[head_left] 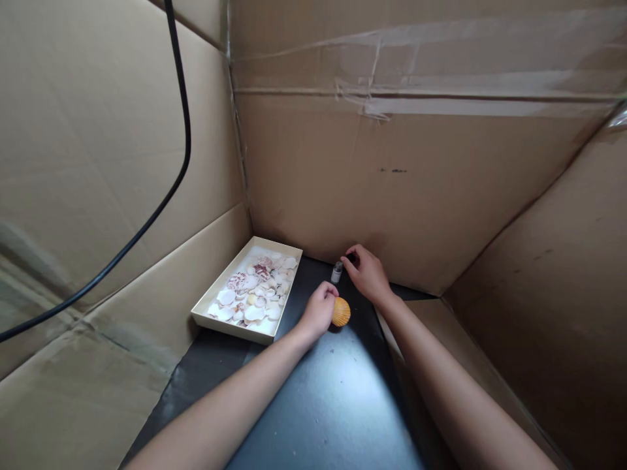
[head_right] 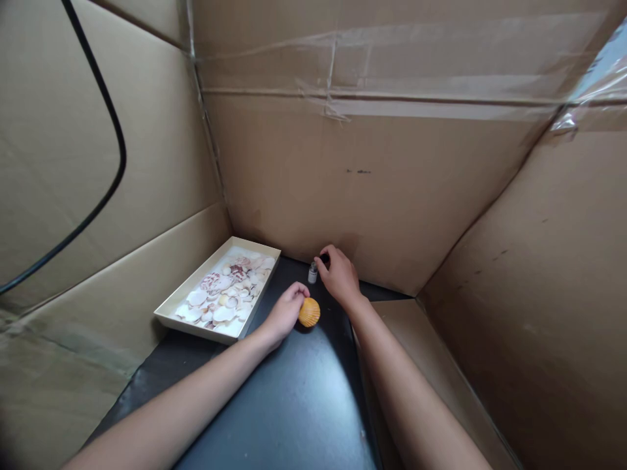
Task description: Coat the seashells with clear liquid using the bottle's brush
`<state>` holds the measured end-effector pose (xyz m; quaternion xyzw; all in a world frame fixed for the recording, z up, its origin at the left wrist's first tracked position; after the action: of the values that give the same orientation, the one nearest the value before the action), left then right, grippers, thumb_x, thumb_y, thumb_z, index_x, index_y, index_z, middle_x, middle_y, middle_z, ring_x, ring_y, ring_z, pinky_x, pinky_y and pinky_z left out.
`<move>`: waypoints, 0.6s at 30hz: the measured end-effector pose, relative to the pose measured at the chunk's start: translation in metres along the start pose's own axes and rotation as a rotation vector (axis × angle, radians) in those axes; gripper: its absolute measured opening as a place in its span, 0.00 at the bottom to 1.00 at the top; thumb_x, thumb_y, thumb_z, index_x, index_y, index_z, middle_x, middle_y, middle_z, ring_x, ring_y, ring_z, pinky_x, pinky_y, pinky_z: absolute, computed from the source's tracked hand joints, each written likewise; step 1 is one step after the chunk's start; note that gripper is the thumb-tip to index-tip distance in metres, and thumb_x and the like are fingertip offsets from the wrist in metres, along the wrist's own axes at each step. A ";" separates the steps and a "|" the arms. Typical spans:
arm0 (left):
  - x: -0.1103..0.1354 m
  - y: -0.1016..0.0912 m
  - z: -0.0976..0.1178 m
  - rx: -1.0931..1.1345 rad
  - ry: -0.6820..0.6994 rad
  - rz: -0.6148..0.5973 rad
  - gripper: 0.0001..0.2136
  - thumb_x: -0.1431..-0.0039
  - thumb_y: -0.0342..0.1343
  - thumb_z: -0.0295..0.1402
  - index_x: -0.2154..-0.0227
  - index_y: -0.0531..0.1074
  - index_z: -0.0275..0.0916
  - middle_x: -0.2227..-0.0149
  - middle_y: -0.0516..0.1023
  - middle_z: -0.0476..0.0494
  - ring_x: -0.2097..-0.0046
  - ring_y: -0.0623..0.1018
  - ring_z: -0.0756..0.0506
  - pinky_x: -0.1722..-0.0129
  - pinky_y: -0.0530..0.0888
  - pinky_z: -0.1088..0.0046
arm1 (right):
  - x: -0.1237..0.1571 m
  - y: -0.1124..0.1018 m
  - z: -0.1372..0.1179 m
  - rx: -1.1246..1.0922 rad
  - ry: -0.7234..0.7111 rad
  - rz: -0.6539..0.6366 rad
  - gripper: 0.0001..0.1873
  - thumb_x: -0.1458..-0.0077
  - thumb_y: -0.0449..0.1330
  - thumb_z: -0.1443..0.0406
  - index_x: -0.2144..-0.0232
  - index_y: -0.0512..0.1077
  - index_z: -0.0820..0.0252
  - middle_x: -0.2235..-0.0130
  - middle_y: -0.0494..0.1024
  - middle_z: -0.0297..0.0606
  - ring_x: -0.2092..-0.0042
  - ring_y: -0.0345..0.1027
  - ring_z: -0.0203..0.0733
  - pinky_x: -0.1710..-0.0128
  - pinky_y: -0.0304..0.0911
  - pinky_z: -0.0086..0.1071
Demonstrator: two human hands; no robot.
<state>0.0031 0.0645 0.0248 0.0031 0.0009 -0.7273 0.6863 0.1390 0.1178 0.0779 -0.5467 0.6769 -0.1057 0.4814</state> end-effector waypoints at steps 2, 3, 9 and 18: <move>-0.013 -0.004 0.003 -0.210 0.046 0.141 0.05 0.47 0.49 0.24 0.75 0.64 0.39 0.76 0.66 0.49 0.71 0.68 0.49 0.70 0.60 0.77 | 0.001 0.000 0.001 -0.012 0.003 0.008 0.09 0.44 0.55 0.60 0.64 0.69 0.58 0.67 0.74 0.37 0.69 0.65 0.39 0.68 0.55 0.30; -0.019 -0.005 0.005 -0.314 0.060 0.182 0.03 0.47 0.52 0.26 0.71 0.65 0.40 0.76 0.68 0.48 0.70 0.69 0.47 0.69 0.60 0.75 | 0.002 0.000 0.002 -0.017 0.007 0.013 0.09 0.45 0.55 0.60 0.64 0.69 0.59 0.67 0.74 0.37 0.69 0.65 0.39 0.68 0.56 0.30; -0.043 0.006 0.005 -0.914 0.021 0.037 0.14 0.44 0.52 0.38 0.57 0.66 0.39 0.65 0.78 0.35 0.61 0.78 0.36 0.62 0.67 0.65 | 0.007 0.000 0.002 -0.053 0.013 0.027 0.08 0.44 0.55 0.60 0.65 0.69 0.58 0.67 0.74 0.37 0.68 0.66 0.39 0.67 0.57 0.31; -0.039 0.016 0.002 -1.053 0.261 0.035 0.10 0.38 0.45 0.40 0.59 0.67 0.44 0.59 0.79 0.43 0.60 0.78 0.42 0.64 0.67 0.70 | 0.005 -0.024 0.001 -0.028 -0.024 -0.014 0.09 0.44 0.55 0.62 0.63 0.72 0.57 0.67 0.72 0.36 0.67 0.66 0.39 0.66 0.59 0.32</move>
<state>0.0214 0.1020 0.0268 -0.2510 0.4501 -0.6106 0.6013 0.1553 0.1043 0.0909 -0.5593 0.6687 -0.0932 0.4810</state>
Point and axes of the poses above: each hand's wrist, its own x-axis away from the middle knuckle, its own y-axis out of the palm, z = x × y, the point moved 4 cm from there along -x, towards the middle knuckle
